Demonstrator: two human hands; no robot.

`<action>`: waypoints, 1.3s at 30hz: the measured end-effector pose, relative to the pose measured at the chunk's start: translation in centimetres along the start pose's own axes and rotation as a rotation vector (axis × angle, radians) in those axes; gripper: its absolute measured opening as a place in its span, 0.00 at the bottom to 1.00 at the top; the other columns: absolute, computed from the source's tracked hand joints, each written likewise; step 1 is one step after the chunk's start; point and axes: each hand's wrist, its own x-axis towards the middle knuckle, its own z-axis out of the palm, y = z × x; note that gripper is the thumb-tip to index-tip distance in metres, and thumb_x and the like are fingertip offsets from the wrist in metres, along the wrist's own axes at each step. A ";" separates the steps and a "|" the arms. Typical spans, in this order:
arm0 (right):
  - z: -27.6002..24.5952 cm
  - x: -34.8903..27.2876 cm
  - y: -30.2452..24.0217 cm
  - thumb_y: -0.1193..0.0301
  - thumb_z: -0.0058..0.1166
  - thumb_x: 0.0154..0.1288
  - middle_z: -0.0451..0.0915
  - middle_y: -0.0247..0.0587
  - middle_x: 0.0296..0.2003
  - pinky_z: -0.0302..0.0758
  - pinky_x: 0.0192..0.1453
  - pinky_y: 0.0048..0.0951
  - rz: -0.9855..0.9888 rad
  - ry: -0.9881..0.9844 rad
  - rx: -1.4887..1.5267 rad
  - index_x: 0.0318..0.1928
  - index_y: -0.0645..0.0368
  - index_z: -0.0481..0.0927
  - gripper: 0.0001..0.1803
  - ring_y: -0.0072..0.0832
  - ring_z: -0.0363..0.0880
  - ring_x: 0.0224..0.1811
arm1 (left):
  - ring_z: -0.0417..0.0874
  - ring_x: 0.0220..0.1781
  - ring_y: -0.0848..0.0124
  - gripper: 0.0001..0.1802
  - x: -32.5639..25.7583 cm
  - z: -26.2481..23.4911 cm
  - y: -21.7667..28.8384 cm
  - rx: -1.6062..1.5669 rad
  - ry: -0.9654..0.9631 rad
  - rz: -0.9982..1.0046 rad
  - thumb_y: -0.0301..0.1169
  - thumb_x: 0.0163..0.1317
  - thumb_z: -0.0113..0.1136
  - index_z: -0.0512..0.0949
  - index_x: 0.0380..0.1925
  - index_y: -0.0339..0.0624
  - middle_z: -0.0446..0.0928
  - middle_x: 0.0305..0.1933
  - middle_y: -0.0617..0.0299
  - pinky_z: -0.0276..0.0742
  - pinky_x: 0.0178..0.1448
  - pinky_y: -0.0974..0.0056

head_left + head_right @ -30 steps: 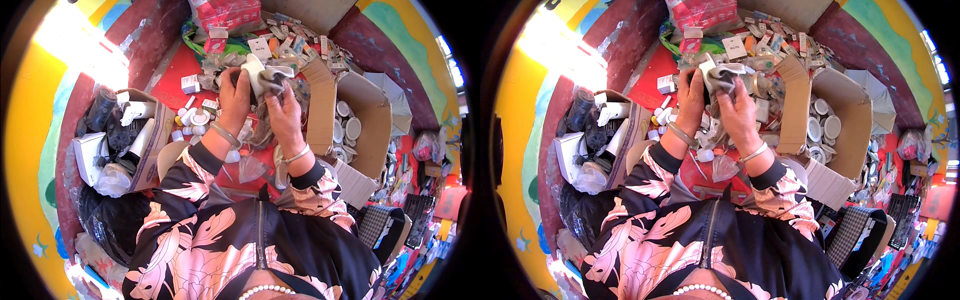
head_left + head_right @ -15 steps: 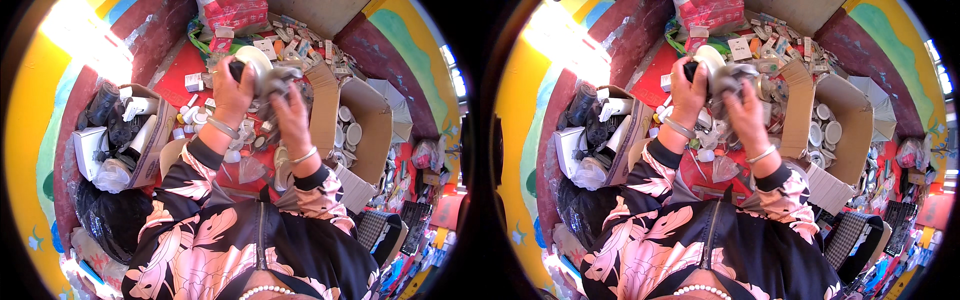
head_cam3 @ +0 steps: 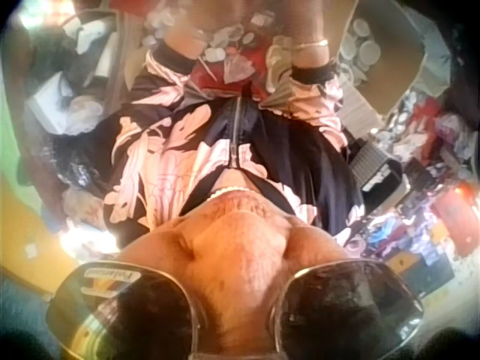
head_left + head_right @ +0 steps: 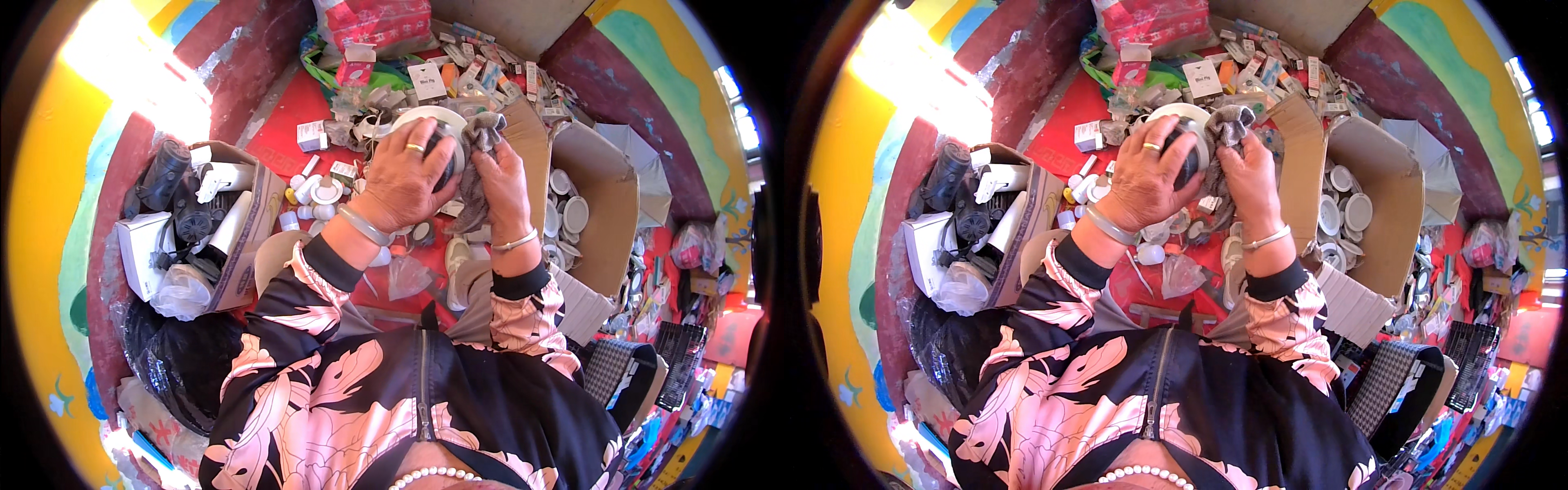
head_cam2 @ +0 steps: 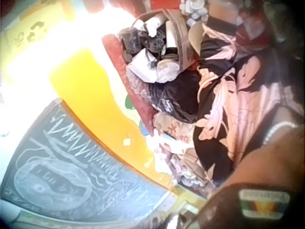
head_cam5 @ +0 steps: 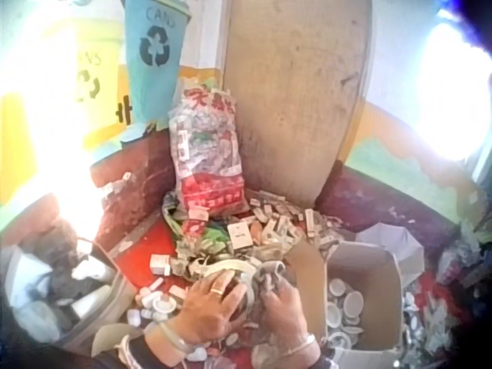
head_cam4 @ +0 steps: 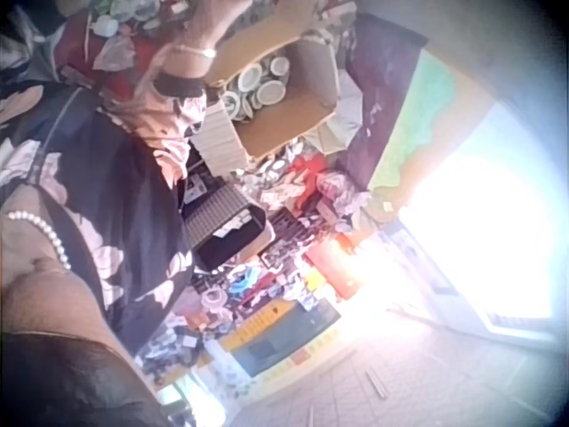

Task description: The person wipes a circular light fixture with a cloth, cleaning the outer white rim and the dark central housing.

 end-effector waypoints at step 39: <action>3.1 -1.6 0.5 0.80 0.48 0.62 0.77 0.38 0.46 0.76 0.52 0.31 0.127 0.150 0.974 0.54 0.59 0.70 0.18 0.29 0.78 0.46 | 0.78 0.52 0.67 0.15 0.0 2.3 -3.0 -1.820 0.348 -0.767 0.35 0.70 0.46 0.71 0.51 0.39 0.76 0.51 0.58 0.76 0.57 0.59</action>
